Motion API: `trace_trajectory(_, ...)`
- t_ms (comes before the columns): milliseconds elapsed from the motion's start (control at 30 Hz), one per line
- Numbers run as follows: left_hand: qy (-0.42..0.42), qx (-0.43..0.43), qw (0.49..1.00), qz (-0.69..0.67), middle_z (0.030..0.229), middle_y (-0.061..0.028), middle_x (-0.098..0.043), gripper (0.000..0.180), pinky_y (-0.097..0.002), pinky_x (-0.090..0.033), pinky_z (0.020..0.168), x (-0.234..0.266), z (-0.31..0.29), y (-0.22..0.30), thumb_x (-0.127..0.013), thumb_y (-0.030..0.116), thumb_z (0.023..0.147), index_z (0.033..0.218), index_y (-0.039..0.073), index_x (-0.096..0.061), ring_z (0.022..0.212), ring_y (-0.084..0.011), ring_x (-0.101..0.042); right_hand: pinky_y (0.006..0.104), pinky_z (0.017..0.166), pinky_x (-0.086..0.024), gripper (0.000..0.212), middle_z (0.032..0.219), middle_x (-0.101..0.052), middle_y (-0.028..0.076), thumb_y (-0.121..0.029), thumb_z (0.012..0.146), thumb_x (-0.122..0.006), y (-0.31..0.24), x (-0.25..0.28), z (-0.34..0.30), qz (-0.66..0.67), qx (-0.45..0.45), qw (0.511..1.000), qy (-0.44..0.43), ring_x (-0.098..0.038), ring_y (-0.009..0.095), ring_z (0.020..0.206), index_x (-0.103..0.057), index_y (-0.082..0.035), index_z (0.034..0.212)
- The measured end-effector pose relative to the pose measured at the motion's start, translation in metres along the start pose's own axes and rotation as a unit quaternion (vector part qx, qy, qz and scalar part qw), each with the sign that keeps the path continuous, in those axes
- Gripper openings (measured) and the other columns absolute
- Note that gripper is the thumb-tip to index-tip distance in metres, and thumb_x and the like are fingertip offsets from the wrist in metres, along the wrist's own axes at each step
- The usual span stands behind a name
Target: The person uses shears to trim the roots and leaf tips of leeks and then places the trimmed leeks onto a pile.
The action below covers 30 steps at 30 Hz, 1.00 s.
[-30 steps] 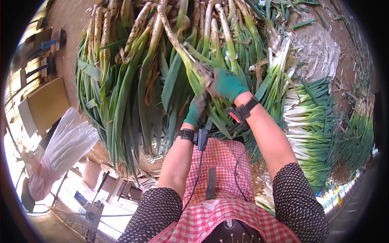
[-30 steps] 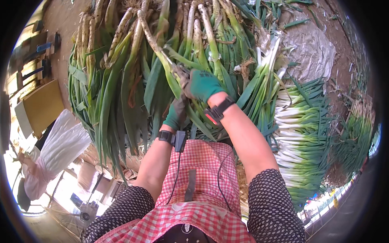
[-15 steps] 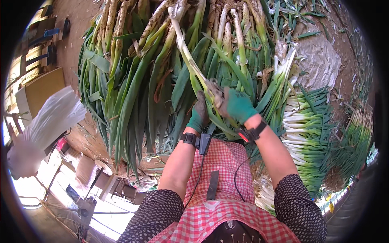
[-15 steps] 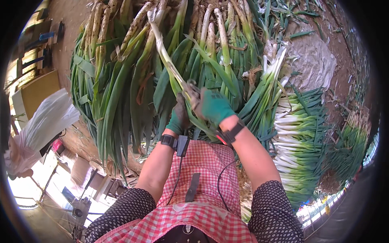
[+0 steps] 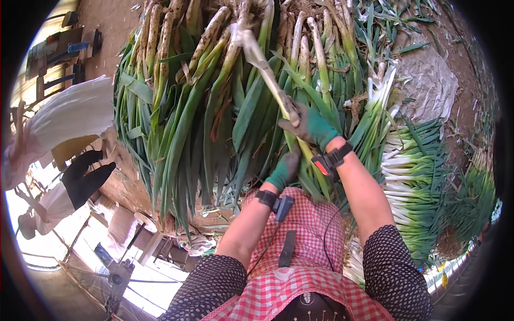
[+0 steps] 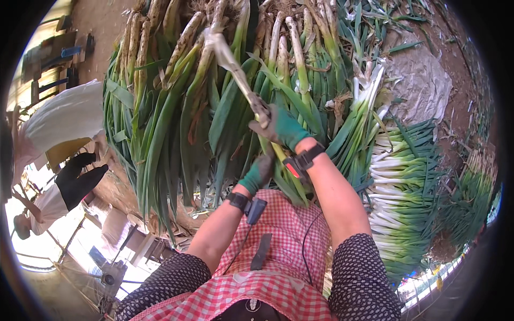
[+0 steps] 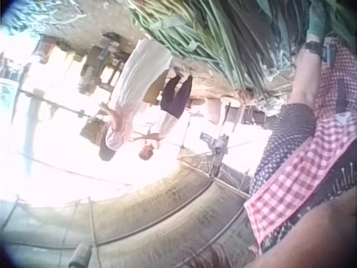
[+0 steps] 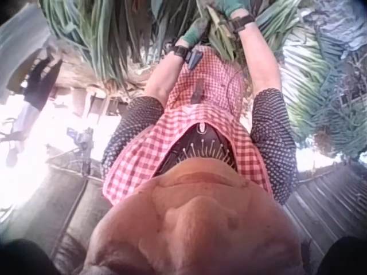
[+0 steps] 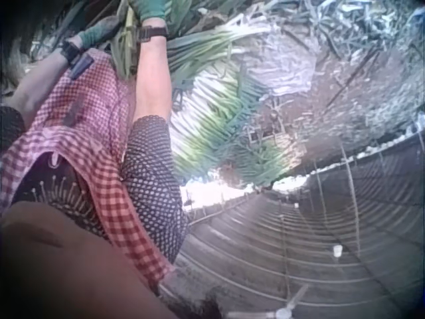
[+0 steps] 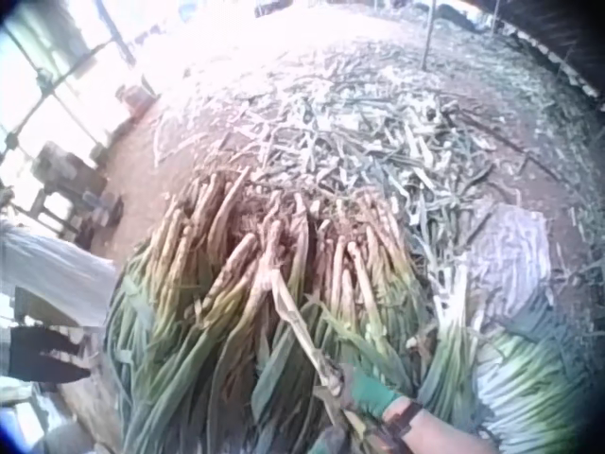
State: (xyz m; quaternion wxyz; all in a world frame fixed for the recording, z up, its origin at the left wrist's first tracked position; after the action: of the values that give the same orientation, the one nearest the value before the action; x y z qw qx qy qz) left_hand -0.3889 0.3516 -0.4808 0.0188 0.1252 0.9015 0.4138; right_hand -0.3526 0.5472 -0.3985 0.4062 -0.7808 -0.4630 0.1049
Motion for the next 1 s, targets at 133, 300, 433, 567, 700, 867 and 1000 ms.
trace_trajectory(133, -0.122, -0.053, 0.989, -0.058, 0.107, -0.0195, -0.073, 0.064, -0.0398, -0.059, 0.081, -0.063, -0.001, 0.009, -0.070, 0.018, 0.095, 0.150, -0.001, -0.044, 0.093, -0.0325, -0.072, 0.0359, 0.088, -0.054, 0.054, 0.107, -0.071, 0.014, -0.028, 0.087, -0.077, 0.081, 0.070, -0.073, 0.042, -0.005, 0.989, 0.142, -0.067, 0.023, 0.096, -0.060, 0.002, 0.128)
trace_trajectory(300, 0.243, 0.028, 0.963, -0.114, 0.100, -0.0201, -0.075, 0.029, -0.0380, -0.056, 0.082, 0.021, 0.049, 0.051, -0.062, 0.023, 0.100, 0.115, -0.001, -0.070, 0.091, -0.0251, -0.073, 0.0357, 0.087, -0.054, 0.054, 0.112, -0.070, 0.012, -0.023, 0.091, -0.076, 0.166, 0.180, -0.196, 0.051, -0.074, 0.966, 0.242, -0.066, 0.020, 0.097, -0.058, 0.002, 0.135)
trace_trajectory(433, 0.223, 0.079, 0.955, -0.179, 0.108, -0.0233, -0.073, 0.046, -0.0389, -0.055, 0.088, 0.003, 0.146, 0.054, -0.071, 0.031, 0.093, 0.119, -0.006, -0.066, 0.099, -0.0313, -0.072, 0.0392, 0.088, -0.055, 0.059, 0.113, -0.070, 0.020, -0.028, 0.090, -0.078, 0.226, 0.233, -0.213, -0.083, -0.113, 0.941, 0.307, -0.068, 0.030, 0.100, -0.056, 0.004, 0.134)
trace_trajectory(567, 0.220, 0.134, 0.966, 0.014, 0.118, -0.0247, -0.071, 0.073, -0.0407, -0.056, 0.090, -0.063, 0.181, 0.051, -0.080, 0.038, 0.083, 0.136, -0.004, -0.054, 0.102, -0.0328, -0.072, 0.0419, 0.082, -0.056, 0.055, 0.102, -0.071, 0.022, -0.032, 0.087, -0.080, 0.249, 0.219, -0.185, -0.129, -0.120, 0.923, 0.343, -0.070, 0.034, 0.091, -0.059, 0.004, 0.123)
trace_trajectory(700, 0.155, 0.204, 0.958, 0.131, 0.116, -0.0232, -0.071, 0.073, -0.0420, -0.055, 0.093, -0.104, 0.167, 0.058, -0.080, 0.036, 0.083, 0.137, -0.004, -0.052, 0.105, -0.0353, -0.071, 0.0438, 0.081, -0.057, 0.050, 0.096, -0.071, 0.021, -0.037, 0.085, -0.079, 0.253, 0.152, -0.172, -0.126, -0.188, 0.942, 0.248, -0.071, 0.036, 0.088, -0.061, -0.001, 0.114)
trace_trajectory(867, 0.067, 0.090, 0.961, -0.254, 0.122, -0.0167, -0.069, 0.054, -0.0362, -0.053, 0.095, -0.057, 0.131, 0.068, -0.066, 0.034, 0.097, 0.136, -0.002, -0.057, 0.104, -0.0231, -0.068, 0.0513, 0.082, -0.057, 0.052, 0.095, -0.071, 0.027, -0.045, 0.085, -0.073, 0.226, 0.095, -0.179, -0.091, -0.214, 0.961, 0.146, -0.070, 0.047, 0.091, -0.059, -0.001, 0.108)
trace_trajectory(1000, 0.017, 0.098, 0.918, -0.384, 0.122, -0.0124, -0.069, 0.051, -0.0349, -0.055, 0.097, 0.015, 0.108, 0.062, -0.045, 0.041, 0.109, 0.139, 0.003, -0.057, 0.105, -0.0207, -0.068, 0.0536, 0.074, -0.056, 0.046, 0.087, -0.070, 0.028, -0.042, 0.087, -0.069, 0.170, 0.064, -0.166, -0.055, -0.094, 0.983, 0.145, -0.070, 0.047, 0.082, -0.057, 0.000, 0.102)
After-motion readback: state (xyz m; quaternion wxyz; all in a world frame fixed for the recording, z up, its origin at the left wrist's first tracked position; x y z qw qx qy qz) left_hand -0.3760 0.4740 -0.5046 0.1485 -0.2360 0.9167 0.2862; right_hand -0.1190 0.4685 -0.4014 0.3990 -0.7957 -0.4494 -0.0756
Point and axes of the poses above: each hand's wrist, its own z-axis towards the middle knuckle, its own x-axis out of the back of the hand, y = z × x, the point moved 5 cm from there along z, towards the middle knuckle
